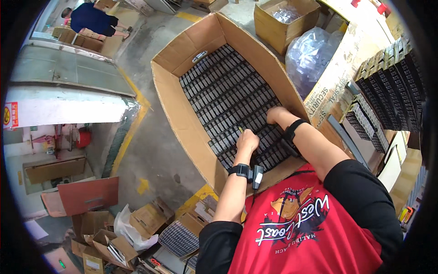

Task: The person repeatedly picks up small black rectangular items from a large cardboard box and places them onto a wooden table. They arrange the items in neat rows and stacks on the table surface. The person continues this transfer process throughout the video, moving items from the box to the table.

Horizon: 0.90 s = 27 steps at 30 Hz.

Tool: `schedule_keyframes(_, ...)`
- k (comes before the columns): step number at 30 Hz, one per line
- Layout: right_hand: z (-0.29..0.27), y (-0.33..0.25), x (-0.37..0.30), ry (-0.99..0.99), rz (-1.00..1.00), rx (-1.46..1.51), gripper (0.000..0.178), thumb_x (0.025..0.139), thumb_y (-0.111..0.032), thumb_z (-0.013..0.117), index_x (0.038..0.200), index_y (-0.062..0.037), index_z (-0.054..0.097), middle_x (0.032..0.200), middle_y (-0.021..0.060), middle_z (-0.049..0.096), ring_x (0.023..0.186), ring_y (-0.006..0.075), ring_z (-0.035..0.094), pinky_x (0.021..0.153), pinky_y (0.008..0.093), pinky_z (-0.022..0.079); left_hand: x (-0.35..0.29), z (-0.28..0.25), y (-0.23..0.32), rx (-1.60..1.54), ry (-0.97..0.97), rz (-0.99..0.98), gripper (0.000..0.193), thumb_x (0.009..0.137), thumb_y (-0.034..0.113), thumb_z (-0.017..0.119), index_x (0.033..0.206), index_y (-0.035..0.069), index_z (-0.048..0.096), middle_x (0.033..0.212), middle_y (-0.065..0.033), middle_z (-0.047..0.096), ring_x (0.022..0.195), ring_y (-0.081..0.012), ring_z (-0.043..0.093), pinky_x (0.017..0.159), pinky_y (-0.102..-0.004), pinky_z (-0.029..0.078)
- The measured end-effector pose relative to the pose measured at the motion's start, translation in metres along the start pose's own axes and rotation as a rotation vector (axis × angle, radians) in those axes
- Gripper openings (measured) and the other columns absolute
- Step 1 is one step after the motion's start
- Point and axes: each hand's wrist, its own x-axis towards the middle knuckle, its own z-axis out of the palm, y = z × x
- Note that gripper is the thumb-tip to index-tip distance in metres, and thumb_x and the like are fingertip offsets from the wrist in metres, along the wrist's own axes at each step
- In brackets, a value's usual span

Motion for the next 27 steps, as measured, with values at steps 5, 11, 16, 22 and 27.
schedule_keyframes(5, -0.007, 0.005, -0.012, -0.041, 0.241, 0.280, 0.041, 0.073, -0.012, 0.051, 0.113, -0.0068, 0.061, 0.124, 0.0124, 0.054, 0.113, 0.0286, 0.053, 0.090, 0.0414, 0.044, 0.002, 0.026, -0.014, -0.381, 0.127, -0.062, 0.027, 0.071, 0.020, 0.063, 0.084, -0.003, 0.066, 0.080, -0.0179, 0.064, 0.077, -0.0287, 0.061, 0.070, -0.0357, 0.047)
schedule_keyframes(11, -0.033, 0.014, -0.029, 0.110, -0.047, 0.181, 0.040, 0.080, -0.023, 0.043, 0.109, -0.0021, 0.062, 0.116, 0.0159, 0.058, 0.108, 0.0308, 0.056, 0.090, 0.0386, 0.044, -0.010, -0.025, -0.006, -1.063, 0.087, 0.159, 0.037, 0.073, 0.008, 0.069, 0.105, -0.005, 0.056, 0.084, -0.0057, 0.061, 0.073, -0.0122, 0.057, 0.063, -0.0238, 0.043)
schedule_keyframes(16, -0.110, -0.012, -0.155, 0.461, -0.057, 0.527, 0.060, 0.083, -0.053, 0.045, 0.094, 0.0027, 0.065, 0.097, 0.0240, 0.063, 0.096, 0.0383, 0.059, 0.081, 0.0405, 0.046, -0.066, -0.093, 0.009, -1.119, 0.482, 0.453, 0.043, 0.075, -0.002, 0.066, 0.113, -0.007, 0.046, 0.077, 0.0009, 0.053, 0.068, -0.0048, 0.048, 0.060, -0.0173, 0.040)
schedule_keyframes(22, -0.102, 0.068, -0.252, 0.840, -0.306, 1.152, 0.057, 0.078, -0.049, 0.060, 0.084, 0.0071, 0.063, 0.072, 0.0159, 0.063, 0.068, 0.0224, 0.061, 0.066, 0.0337, 0.047, -0.133, -0.119, 0.110, -1.090, 0.827, 0.837, 0.030, 0.073, -0.003, 0.070, 0.094, 0.001, 0.049, 0.075, 0.0023, 0.047, 0.068, -0.0044, 0.043, 0.061, -0.0157, 0.035)
schedule_keyframes(27, -0.030, 0.164, -0.296, 1.213, -0.207, 1.337, 0.039, 0.077, -0.031, 0.066, 0.092, 0.0028, 0.054, 0.081, 0.0089, 0.057, 0.075, 0.0170, 0.051, 0.069, 0.0327, 0.044, -0.144, -0.057, 0.208, -0.981, 0.679, 0.941, 0.021, 0.080, 0.004, 0.065, 0.096, -0.001, 0.053, 0.086, -0.0034, 0.054, 0.078, -0.0101, 0.049, 0.073, -0.0237, 0.042)
